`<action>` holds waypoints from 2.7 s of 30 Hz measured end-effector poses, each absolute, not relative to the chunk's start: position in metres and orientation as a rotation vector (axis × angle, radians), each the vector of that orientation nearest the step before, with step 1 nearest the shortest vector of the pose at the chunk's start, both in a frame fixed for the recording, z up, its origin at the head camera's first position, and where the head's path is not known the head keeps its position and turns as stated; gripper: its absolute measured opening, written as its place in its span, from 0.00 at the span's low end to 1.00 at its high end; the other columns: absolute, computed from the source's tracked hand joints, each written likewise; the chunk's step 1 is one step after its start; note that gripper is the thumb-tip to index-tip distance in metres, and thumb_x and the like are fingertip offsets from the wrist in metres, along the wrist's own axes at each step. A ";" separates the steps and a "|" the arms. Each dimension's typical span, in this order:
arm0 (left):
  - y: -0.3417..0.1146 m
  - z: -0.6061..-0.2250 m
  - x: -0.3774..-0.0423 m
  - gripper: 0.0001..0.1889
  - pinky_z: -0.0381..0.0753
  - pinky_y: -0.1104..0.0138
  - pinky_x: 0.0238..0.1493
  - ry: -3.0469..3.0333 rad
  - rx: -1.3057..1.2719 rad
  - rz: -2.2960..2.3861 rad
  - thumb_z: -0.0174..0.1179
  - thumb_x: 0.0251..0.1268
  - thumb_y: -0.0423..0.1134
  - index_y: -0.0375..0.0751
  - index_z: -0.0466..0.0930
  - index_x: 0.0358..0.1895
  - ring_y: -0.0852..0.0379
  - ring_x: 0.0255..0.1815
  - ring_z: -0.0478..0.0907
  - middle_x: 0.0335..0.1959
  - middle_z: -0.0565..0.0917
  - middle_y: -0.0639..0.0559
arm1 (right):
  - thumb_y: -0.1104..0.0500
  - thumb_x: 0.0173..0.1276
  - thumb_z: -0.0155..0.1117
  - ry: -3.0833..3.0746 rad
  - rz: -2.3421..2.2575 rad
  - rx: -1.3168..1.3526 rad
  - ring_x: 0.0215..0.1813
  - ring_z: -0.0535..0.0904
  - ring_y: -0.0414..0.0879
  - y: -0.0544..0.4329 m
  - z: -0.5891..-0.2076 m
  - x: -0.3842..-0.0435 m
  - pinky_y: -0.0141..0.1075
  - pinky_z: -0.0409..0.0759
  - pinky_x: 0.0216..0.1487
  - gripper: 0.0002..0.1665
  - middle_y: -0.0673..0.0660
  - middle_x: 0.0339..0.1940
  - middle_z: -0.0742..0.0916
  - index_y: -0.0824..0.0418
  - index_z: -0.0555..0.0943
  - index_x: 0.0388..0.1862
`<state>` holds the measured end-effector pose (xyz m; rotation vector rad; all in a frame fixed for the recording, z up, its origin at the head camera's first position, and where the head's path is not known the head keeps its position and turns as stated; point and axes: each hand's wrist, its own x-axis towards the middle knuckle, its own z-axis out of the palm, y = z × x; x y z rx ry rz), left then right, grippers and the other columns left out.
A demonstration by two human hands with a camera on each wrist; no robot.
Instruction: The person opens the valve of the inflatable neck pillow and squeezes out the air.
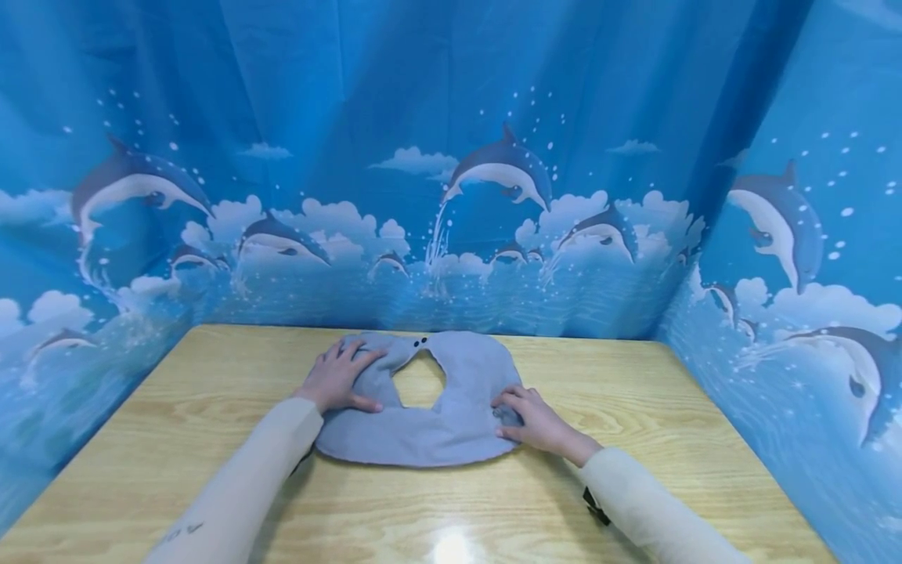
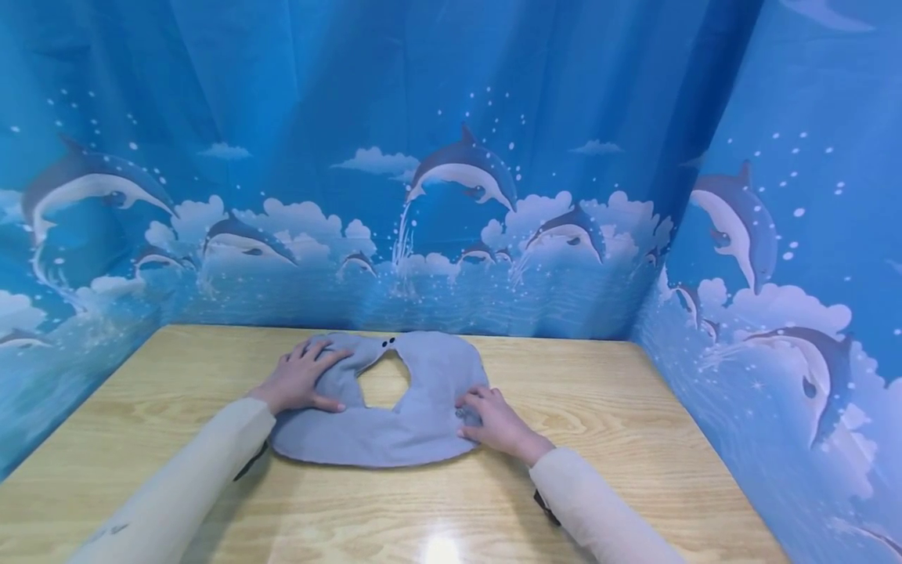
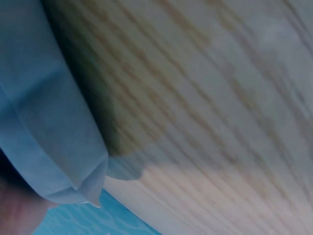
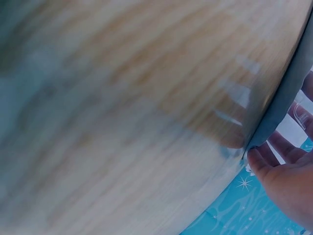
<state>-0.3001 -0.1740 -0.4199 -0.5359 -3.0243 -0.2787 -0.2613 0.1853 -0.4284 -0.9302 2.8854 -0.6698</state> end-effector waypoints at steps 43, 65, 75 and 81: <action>-0.170 -0.424 -0.284 0.36 0.60 0.36 0.54 -3.009 -0.623 -0.417 0.61 0.46 0.65 0.59 0.67 0.61 0.31 0.66 0.55 0.69 0.58 0.42 | 0.56 0.60 0.64 2.847 -0.660 -0.959 0.55 0.69 0.58 0.183 -0.425 -0.261 0.52 0.67 0.54 0.19 0.62 0.55 0.75 0.60 0.76 0.49; -0.155 -0.425 -0.284 0.23 0.66 0.36 0.45 -2.935 -0.602 -0.293 0.59 0.53 0.61 0.59 0.73 0.52 0.26 0.60 0.60 0.61 0.69 0.52 | 0.56 0.60 0.64 2.845 -0.653 -0.973 0.55 0.68 0.60 0.183 -0.425 -0.263 0.53 0.67 0.55 0.20 0.64 0.57 0.74 0.60 0.76 0.50; -0.149 -0.430 -0.283 0.18 0.66 0.35 0.46 -2.933 -0.637 -0.269 0.63 0.53 0.52 0.62 0.72 0.49 0.29 0.57 0.64 0.58 0.70 0.55 | 0.56 0.60 0.64 2.843 -0.655 -0.972 0.55 0.68 0.60 0.182 -0.425 -0.262 0.53 0.67 0.55 0.19 0.64 0.57 0.74 0.60 0.76 0.50; -0.145 -0.431 -0.282 0.27 0.64 0.34 0.48 -2.968 -0.612 -0.248 0.61 0.54 0.51 0.65 0.67 0.60 0.28 0.60 0.61 0.62 0.68 0.53 | 0.56 0.60 0.64 2.830 -0.656 -0.960 0.56 0.68 0.59 0.182 -0.425 -0.262 0.53 0.67 0.55 0.19 0.64 0.57 0.74 0.60 0.76 0.50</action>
